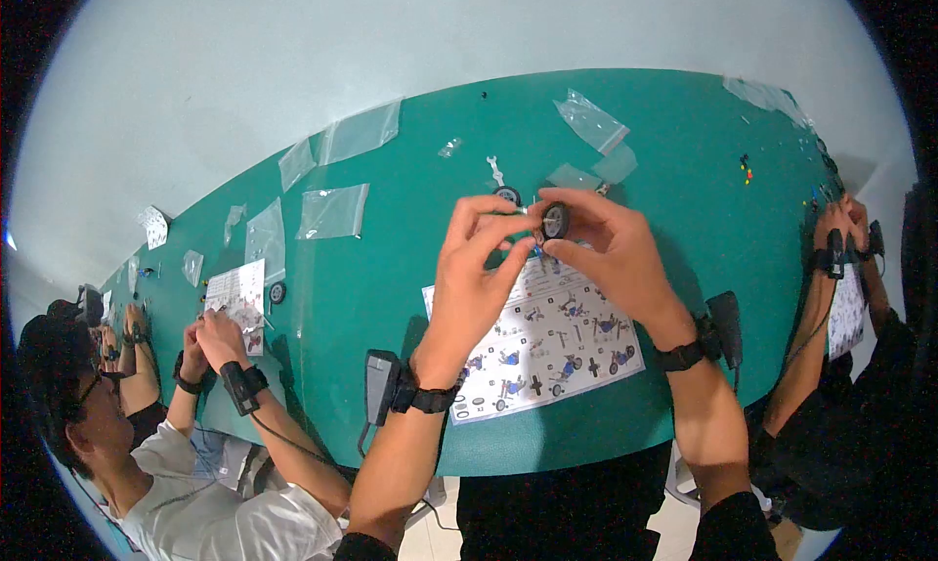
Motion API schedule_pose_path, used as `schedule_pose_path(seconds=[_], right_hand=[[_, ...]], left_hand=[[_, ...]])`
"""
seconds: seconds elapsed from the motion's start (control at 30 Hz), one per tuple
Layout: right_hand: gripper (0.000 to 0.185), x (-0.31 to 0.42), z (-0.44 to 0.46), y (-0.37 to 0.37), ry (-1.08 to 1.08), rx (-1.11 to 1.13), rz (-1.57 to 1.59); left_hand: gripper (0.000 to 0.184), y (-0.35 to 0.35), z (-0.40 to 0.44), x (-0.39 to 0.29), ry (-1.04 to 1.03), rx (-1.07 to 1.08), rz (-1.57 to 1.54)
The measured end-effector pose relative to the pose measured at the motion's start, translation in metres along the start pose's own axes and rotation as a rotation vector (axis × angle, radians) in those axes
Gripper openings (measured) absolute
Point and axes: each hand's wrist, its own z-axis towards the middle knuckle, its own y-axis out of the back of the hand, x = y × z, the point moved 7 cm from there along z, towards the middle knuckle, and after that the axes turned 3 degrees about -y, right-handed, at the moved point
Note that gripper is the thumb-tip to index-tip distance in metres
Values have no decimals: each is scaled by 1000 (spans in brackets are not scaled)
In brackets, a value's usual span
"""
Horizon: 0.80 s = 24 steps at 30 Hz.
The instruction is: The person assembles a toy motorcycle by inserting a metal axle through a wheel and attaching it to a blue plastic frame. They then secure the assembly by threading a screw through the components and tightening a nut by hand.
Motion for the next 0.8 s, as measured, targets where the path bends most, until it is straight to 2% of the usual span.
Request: schedule_pose_path(seconds=[0.1, 0.3, 0.7, 0.8], right_hand=[[47, 4, -1, -2, 19, 50, -7], [46, 1, -1, -7, -46, 83, 128], [44, 14, -6, -12, -61, 136, 131], [44, 14, -6, -13, -37, 132, 119]], left_hand=[[24, 5, 2, -9, -50, 44, 83], [31, 8, 3, -29, -190, 63, 89], [31, 4, -4, -20, -115, -115, -17], [29, 3, -4, -19, -139, -120, 41]])
